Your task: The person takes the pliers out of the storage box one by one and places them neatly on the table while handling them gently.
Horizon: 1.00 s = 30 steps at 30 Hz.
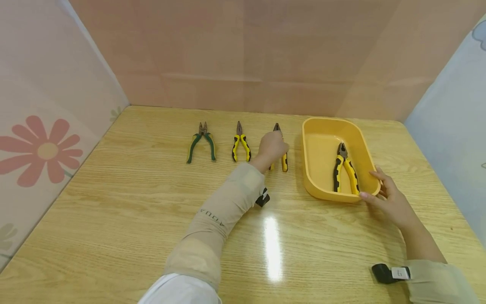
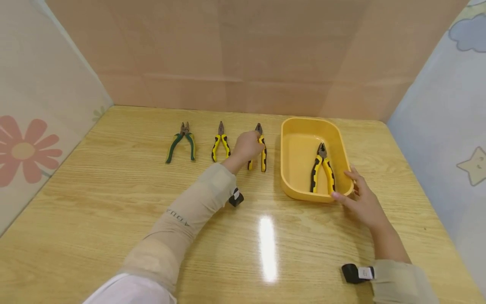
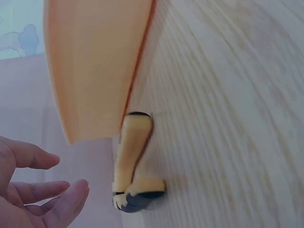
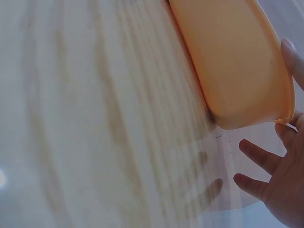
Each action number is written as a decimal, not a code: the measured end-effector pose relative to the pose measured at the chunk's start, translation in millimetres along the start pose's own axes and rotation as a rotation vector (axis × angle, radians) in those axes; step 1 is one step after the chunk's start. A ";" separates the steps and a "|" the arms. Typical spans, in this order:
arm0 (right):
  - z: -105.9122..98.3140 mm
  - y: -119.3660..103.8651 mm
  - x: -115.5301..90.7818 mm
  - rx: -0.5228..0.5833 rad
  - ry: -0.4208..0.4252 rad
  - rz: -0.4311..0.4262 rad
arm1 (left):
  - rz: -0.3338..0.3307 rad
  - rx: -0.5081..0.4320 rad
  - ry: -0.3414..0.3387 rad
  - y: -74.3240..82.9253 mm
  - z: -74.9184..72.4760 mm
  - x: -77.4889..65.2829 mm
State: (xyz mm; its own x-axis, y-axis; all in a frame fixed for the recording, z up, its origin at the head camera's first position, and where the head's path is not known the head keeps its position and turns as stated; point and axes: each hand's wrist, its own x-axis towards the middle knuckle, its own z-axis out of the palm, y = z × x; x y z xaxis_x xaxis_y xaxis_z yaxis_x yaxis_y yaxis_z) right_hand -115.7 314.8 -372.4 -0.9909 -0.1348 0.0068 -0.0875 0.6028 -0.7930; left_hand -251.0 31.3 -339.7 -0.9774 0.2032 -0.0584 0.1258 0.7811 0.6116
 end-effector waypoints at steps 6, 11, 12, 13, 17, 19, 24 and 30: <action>-0.3 -0.7 -0.4 -0.005 -0.001 -0.007 | 0.031 -0.067 -0.029 12.7 -4.9 -8.1; -0.7 0.0 0.1 -0.013 -0.003 0.000 | 0.038 -0.083 -0.035 20.5 -4.5 -11.5; -0.8 0.2 0.2 -0.012 -0.004 0.002 | 0.043 -0.092 -0.036 21.9 -4.5 -12.3; -0.9 0.4 0.4 -0.010 -0.005 0.004 | 0.046 -0.099 -0.040 23.2 -4.5 -12.9; -1.3 0.6 1.1 -0.001 -0.009 0.009 | 0.054 -0.144 -0.062 28.9 -5.9 -17.1; -1.4 0.2 1.3 0.004 -0.010 0.007 | 0.067 -0.146 -0.067 31.3 -6.1 -18.9; -0.6 -1.3 0.1 0.001 -0.009 0.001 | 0.077 -0.152 -0.079 36.8 -4.9 -22.6; 0.2 -1.3 -0.9 -0.005 -0.005 -0.002 | 0.106 -0.083 -0.065 43.9 -4.0 -27.8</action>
State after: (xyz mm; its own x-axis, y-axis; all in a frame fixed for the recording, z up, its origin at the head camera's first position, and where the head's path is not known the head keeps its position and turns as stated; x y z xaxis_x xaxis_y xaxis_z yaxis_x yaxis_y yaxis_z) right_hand -114.7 314.0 -371.5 -0.9901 -0.1405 0.0054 -0.0903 0.6062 -0.7901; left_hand -218.9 57.6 -308.1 -0.9459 0.3220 -0.0393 0.2107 0.7020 0.6803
